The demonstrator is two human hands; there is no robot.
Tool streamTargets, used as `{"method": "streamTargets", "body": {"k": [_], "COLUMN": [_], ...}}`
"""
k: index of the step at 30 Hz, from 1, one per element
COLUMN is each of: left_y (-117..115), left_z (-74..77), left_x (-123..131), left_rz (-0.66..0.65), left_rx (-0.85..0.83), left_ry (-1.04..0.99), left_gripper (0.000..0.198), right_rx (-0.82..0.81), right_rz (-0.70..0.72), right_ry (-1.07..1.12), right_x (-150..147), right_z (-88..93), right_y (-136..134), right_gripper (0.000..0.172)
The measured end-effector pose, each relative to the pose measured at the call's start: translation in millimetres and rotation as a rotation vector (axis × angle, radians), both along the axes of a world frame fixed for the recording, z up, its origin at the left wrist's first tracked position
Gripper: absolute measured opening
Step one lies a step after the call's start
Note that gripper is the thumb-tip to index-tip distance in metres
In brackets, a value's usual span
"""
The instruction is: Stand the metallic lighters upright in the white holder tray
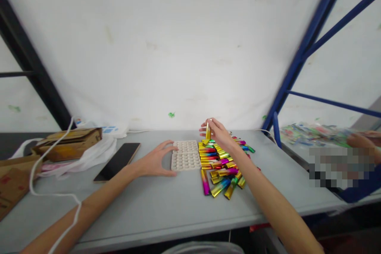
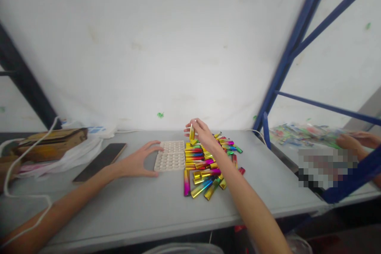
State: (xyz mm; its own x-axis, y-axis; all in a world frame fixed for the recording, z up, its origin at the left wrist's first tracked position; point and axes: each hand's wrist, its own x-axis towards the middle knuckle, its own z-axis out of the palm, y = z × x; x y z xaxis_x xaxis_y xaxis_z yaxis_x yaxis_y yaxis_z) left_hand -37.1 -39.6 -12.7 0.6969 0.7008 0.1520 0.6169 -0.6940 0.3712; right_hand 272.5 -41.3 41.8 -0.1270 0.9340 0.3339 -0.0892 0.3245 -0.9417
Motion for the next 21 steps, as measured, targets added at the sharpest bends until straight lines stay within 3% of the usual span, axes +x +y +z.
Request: {"method": "streamTargets", "body": {"k": [3, 7, 11, 15, 21], "left_y": [-2.7, 0.4, 3.1, 2.0, -0.4], "left_z": [-6.5, -13.1, -14.9, -13.3, -9.7], "left_x": [-5.3, -8.4, -8.9, -8.2, -5.4], "left_rz": [0.034, 0.029, 0.008, 0.002, -0.008], "left_rx": [0.006, 0.014, 0.015, 0.014, 0.032], "left_ry": [-0.022, -0.048, -0.058, -0.045, -0.045], "left_gripper": [0.087, 0.084, 0.083, 0.082, 0.072], "right_rx": [0.076, 0.326, 0.414, 0.420, 0.483], "right_rz": [-0.011, -0.201, -0.181, -0.176, -0.141], "right_ry": [-0.174, -0.836, -1.269, -1.390, -1.292], "right_x": [-3.2, 26.5, 58.0, 68.2, 57.6], "right_z": [2.4, -4.6, -24.1, -39.0, -33.0], "right_y": [-0.7, -1.1, -8.2, -17.6, -24.3], "right_gripper": [0.038, 0.034, 0.030, 0.032, 0.029]}}
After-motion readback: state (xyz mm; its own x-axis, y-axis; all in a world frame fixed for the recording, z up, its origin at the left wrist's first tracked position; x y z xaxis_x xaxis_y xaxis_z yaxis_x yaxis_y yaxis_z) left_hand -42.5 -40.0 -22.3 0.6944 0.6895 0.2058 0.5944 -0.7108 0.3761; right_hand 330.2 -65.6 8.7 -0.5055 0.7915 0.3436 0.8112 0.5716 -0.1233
